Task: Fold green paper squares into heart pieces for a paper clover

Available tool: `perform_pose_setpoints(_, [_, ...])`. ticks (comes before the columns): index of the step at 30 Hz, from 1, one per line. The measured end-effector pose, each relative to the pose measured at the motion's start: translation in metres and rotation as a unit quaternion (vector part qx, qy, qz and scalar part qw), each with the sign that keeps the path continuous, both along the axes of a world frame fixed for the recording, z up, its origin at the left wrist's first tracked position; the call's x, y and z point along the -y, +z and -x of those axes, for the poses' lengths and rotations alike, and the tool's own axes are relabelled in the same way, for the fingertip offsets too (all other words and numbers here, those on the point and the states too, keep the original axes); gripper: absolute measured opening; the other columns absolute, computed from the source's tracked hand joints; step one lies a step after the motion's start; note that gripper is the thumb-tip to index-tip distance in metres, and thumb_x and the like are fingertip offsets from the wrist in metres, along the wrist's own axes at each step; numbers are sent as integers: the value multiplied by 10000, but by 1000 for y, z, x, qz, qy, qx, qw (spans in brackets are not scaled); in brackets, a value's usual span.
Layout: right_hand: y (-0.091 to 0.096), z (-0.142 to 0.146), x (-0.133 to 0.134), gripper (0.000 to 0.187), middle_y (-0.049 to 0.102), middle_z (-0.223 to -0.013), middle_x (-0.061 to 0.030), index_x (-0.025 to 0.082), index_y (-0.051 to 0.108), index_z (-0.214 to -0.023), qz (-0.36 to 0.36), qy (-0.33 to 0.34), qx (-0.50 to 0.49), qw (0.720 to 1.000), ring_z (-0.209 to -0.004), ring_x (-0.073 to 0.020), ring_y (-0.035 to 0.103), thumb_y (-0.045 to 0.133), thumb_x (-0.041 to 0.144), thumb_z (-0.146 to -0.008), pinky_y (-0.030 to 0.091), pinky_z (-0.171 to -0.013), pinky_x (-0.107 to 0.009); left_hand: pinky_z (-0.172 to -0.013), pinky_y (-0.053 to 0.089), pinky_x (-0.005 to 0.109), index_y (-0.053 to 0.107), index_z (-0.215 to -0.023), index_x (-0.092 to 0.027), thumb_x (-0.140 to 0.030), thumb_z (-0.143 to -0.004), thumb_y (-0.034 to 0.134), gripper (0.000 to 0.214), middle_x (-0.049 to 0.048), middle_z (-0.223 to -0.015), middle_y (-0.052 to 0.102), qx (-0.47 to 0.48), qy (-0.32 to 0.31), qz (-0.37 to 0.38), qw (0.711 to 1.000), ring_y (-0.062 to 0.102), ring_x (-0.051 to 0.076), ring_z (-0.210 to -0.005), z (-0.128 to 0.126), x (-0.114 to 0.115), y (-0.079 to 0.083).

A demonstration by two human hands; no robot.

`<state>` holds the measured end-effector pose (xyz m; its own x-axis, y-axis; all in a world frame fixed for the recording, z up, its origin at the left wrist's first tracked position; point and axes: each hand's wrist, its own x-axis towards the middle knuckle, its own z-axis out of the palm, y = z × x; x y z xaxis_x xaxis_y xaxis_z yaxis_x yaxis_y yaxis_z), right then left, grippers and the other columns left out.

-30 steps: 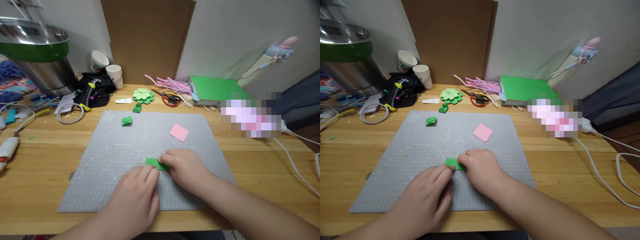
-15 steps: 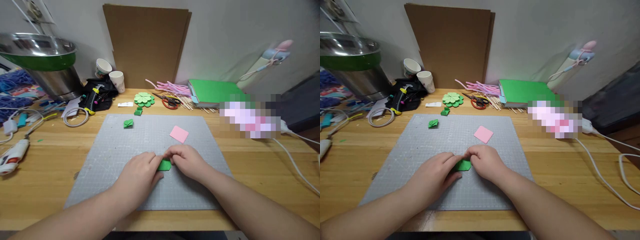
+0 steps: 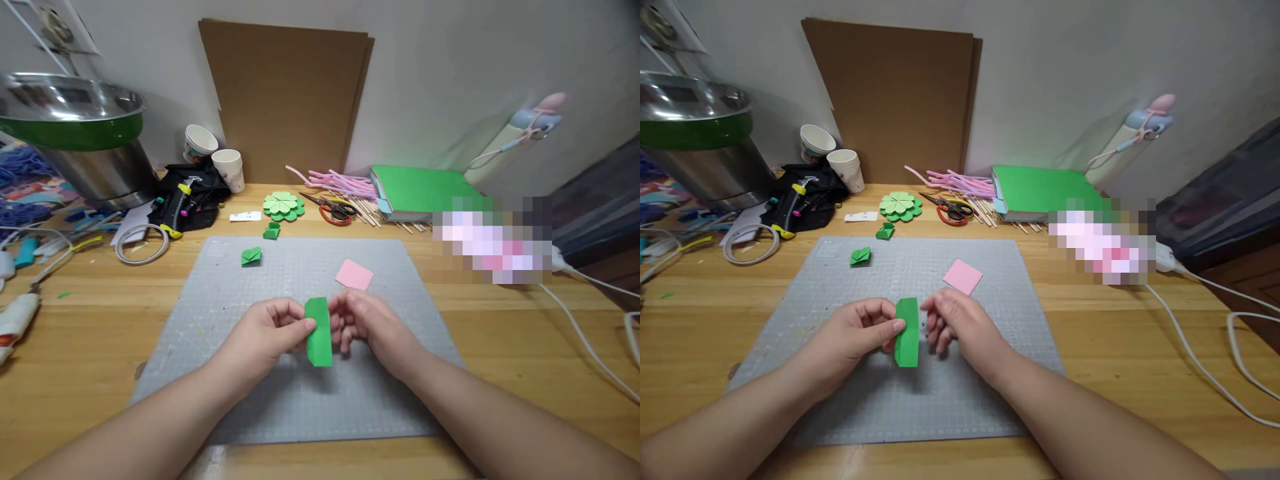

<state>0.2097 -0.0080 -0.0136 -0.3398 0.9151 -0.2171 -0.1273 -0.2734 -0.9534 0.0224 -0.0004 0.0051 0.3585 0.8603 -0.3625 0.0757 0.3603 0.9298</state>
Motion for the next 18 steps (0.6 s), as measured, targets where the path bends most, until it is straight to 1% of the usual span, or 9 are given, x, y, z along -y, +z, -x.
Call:
perform_pose_setpoints(2, [2, 5, 7, 379, 554, -714, -13, 162, 536, -834, 25, 76, 7, 997, -573, -126, 570, 537, 540, -815, 439, -435, -223, -554, 382, 203, 542, -692, -154, -324, -717, 707, 239, -40, -575, 573, 58, 16, 58, 997, 488, 77, -528, 0, 0, -4])
perform_pose_setpoints(4, [4, 10, 12, 339, 569, -737, -9, 165, 529, -827, 45, 118, 34, 991, -573, -112, 576, 603, 493, -791, 419, -419, -193, -560, 397, 205, 532, -693, -155, -322, -721, 715, 250, -33, -581, 590, 99, 21, 83, 991, 507, 79, -536, 1, 2, -7])
perform_pose_setpoints(7, [6, 12, 14, 319, 574, -670, 7, 158, 560, -834, 82, 128, 65, 986, -531, -96, 573, 615, 469, -785, 375, -394, -162, -581, 428, 214, 528, -686, -146, -325, -736, 710, 260, -6, -626, 621, 134, 6, 107, 985, 544, 89, -569, 3, 3, -8])
perform_pose_setpoints(9, [5, 11, 13, 310, 576, -610, 12, 148, 587, -822, 101, 138, 64, 983, -502, -89, 570, 607, 457, -794, 358, -392, -153, -590, 442, 218, 538, -691, -136, -344, -757, 692, 267, 16, -653, 635, 145, -6, 125, 981, 561, 95, -588, 4, 4, -9])
perform_pose_setpoints(12, [4, 9, 11, 284, 612, -641, -5, 139, 609, -831, 107, 146, 38, 983, -508, -80, 578, 613, 421, -805, 360, -408, -149, -595, 453, 216, 560, -721, -126, -350, -767, 683, 260, 27, -669, 643, 155, -22, 142, 977, 577, 96, -598, 7, 4, -9])
perform_pose_setpoints(15, [4, 10, 12, 276, 629, -662, -14, 131, 605, -819, 108, 126, 10, 986, -515, -77, 583, 612, 407, -822, 369, -416, -148, -586, 454, 211, 567, -729, -129, -337, -731, 717, 257, 14, -655, 637, 156, -35, 134, 978, 585, 98, -605, 8, 4, -8])
perform_pose_setpoints(18, [5, 12, 14, 289, 642, -696, -27, 127, 588, -810, 110, 126, -21, 986, -528, -76, 585, 608, 414, -831, 391, -424, -149, -573, 453, 222, 561, -703, -132, -358, -712, 708, 270, 12, -613, 629, 122, -50, 119, 984, 578, 100, -572, 7, 6, -7])
